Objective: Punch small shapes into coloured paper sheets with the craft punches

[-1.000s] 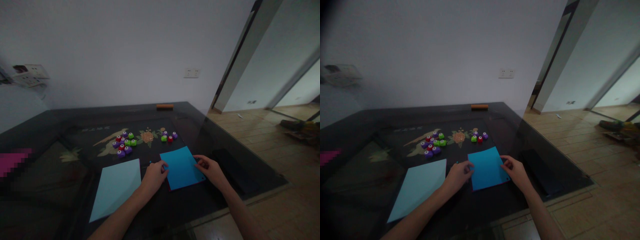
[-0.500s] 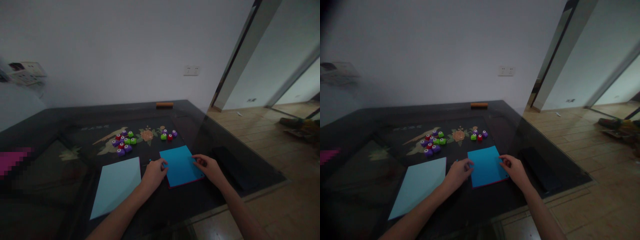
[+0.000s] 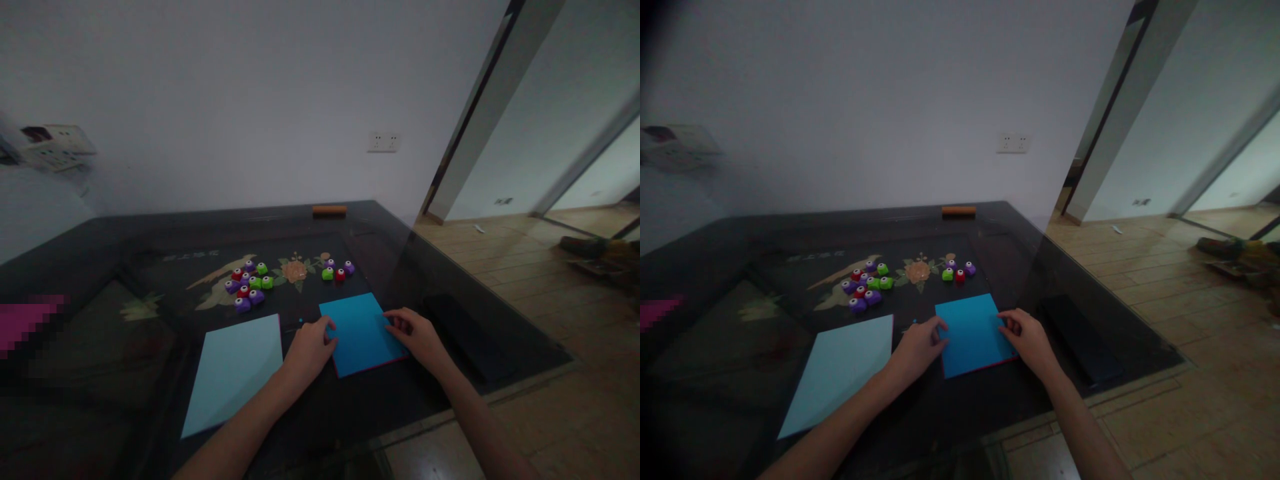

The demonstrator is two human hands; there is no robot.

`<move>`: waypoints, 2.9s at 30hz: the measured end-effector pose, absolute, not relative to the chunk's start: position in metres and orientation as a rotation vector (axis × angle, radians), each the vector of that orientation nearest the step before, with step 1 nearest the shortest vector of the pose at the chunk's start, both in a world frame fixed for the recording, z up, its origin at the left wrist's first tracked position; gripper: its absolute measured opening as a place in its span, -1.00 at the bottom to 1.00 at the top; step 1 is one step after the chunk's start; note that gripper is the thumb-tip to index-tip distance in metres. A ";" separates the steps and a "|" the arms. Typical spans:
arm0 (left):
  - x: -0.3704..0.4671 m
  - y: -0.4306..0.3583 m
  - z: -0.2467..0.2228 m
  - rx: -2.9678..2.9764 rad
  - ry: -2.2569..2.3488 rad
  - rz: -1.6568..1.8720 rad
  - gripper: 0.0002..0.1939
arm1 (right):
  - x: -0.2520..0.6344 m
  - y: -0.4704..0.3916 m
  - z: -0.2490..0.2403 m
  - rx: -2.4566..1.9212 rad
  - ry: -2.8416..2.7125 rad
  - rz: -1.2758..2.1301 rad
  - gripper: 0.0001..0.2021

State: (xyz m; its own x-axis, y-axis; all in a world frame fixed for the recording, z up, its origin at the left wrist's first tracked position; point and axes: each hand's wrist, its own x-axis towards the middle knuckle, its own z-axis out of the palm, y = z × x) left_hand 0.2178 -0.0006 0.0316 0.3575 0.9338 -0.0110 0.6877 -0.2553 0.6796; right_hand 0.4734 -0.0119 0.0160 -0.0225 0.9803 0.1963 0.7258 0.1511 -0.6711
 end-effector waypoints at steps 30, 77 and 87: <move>-0.010 0.012 0.043 2.226 1.623 0.452 -0.46 | 0.244 0.034 0.063 -1.437 -2.600 0.280 -0.52; 0.003 0.014 0.056 2.239 1.629 0.390 -0.93 | 0.238 0.030 0.037 -1.407 -2.370 0.353 -0.62; -0.004 0.017 0.057 2.073 1.518 0.418 -0.80 | 0.236 0.029 0.038 -1.404 -2.359 0.390 -0.77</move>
